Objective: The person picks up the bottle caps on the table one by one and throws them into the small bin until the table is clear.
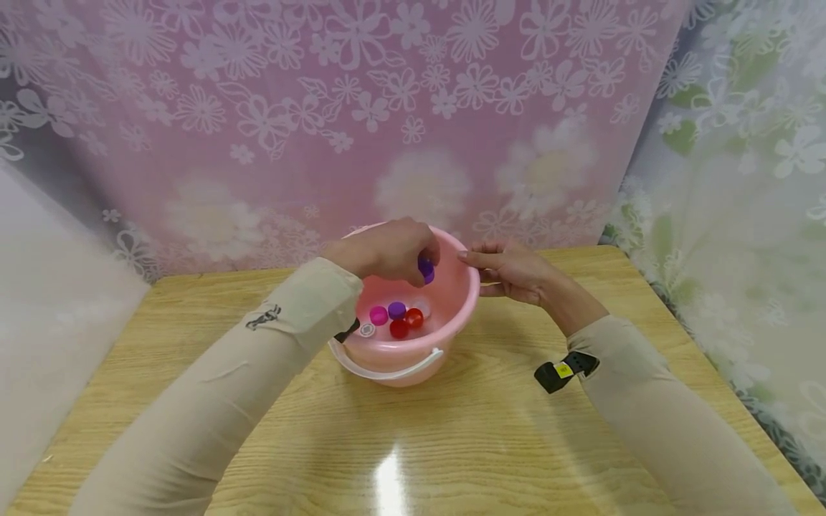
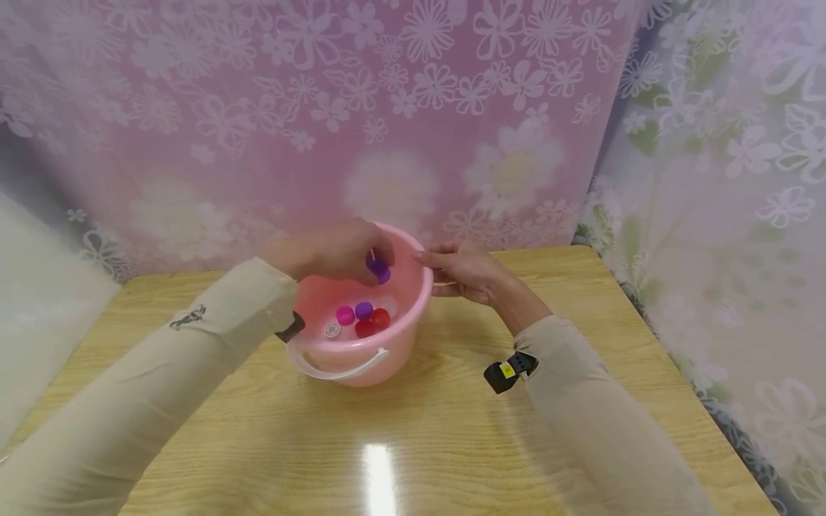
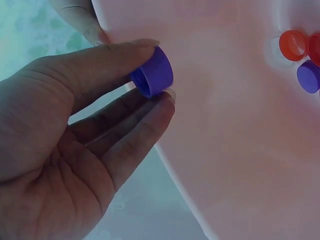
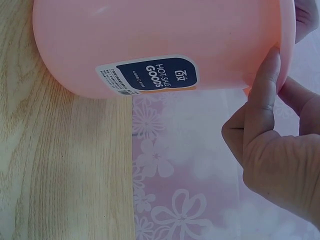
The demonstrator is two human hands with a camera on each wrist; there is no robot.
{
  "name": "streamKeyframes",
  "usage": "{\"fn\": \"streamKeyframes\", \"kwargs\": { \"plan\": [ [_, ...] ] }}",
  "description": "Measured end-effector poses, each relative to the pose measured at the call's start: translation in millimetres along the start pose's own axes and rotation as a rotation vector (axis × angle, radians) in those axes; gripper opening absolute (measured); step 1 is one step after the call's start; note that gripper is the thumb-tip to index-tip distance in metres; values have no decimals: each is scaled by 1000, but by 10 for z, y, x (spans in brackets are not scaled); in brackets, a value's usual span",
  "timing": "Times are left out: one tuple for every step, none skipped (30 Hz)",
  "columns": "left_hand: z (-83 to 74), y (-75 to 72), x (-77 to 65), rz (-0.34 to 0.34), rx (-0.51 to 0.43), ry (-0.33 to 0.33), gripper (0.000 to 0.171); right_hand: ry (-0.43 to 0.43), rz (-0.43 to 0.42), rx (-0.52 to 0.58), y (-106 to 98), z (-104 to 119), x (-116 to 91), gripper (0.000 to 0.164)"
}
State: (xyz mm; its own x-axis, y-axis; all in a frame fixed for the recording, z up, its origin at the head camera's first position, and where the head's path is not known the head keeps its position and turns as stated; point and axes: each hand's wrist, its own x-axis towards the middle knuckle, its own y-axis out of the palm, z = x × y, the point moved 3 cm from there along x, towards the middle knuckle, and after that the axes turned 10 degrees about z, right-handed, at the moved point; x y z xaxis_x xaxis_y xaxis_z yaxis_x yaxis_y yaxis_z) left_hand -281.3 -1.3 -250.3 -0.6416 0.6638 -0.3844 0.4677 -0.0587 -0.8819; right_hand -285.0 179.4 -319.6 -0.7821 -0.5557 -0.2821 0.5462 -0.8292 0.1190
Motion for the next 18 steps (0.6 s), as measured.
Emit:
{"fn": "streamKeyframes", "kwargs": {
  "plan": [
    [0,2,-3,0,3,0,26,0,4,-1,-1,-5,2,38],
    [5,6,-9,0,2,-7,28,0,7,-1,-3,-12,7,38],
    [14,9,-15,2,-1,-13,31,-1,10,-4,-2,-16,12,37],
    [25,11,-23,3,-1,-18,33,0,10,-6,-2,-19,16,37],
    [33,10,-36,3,-1,-21,35,1,9,-11,-4,-22,16,39],
    [52,11,-48,1,-7,-26,36,1,11,-14,-7,-25,16,39],
    [70,5,-69,-1,-12,-38,38,0,11,-18,-7,-24,14,40],
    [91,-4,-92,-9,-15,-40,39,-2,9,-20,-9,-23,12,40],
    [113,-16,-118,-24,-16,-37,38,-3,9,-21,-11,-23,9,41],
    [138,-28,-148,-40,-18,-36,38,-5,7,-25,-16,-24,7,42],
    [160,-43,-187,-60,-22,-32,38,-6,6,-31,-26,-29,5,43],
    [193,-56,-220,-87,-29,-18,37,-7,6,-41,-34,-34,5,44],
    [222,-68,-260,-116,-34,-5,35,-8,3,-58,-43,-40,5,45],
    [255,-73,-295,-148,-43,13,34,-9,-2,-78,-56,-52,2,47],
    [286,-78,-333,-178,-61,28,32,-10,-9,-99,-70,-64,-4,48],
    [320,-82,-373,-208,-73,36,31,-12,-18,-122,-83,-77,-11,49],
    [355,-87,-414,-242,-77,42,29,-15,-26,-145,-98,-92,-17,50],
    [398,-86,-450,-274,-83,39,28,-20,-31,-163,-113,-106,-24,51]
  ]
}}
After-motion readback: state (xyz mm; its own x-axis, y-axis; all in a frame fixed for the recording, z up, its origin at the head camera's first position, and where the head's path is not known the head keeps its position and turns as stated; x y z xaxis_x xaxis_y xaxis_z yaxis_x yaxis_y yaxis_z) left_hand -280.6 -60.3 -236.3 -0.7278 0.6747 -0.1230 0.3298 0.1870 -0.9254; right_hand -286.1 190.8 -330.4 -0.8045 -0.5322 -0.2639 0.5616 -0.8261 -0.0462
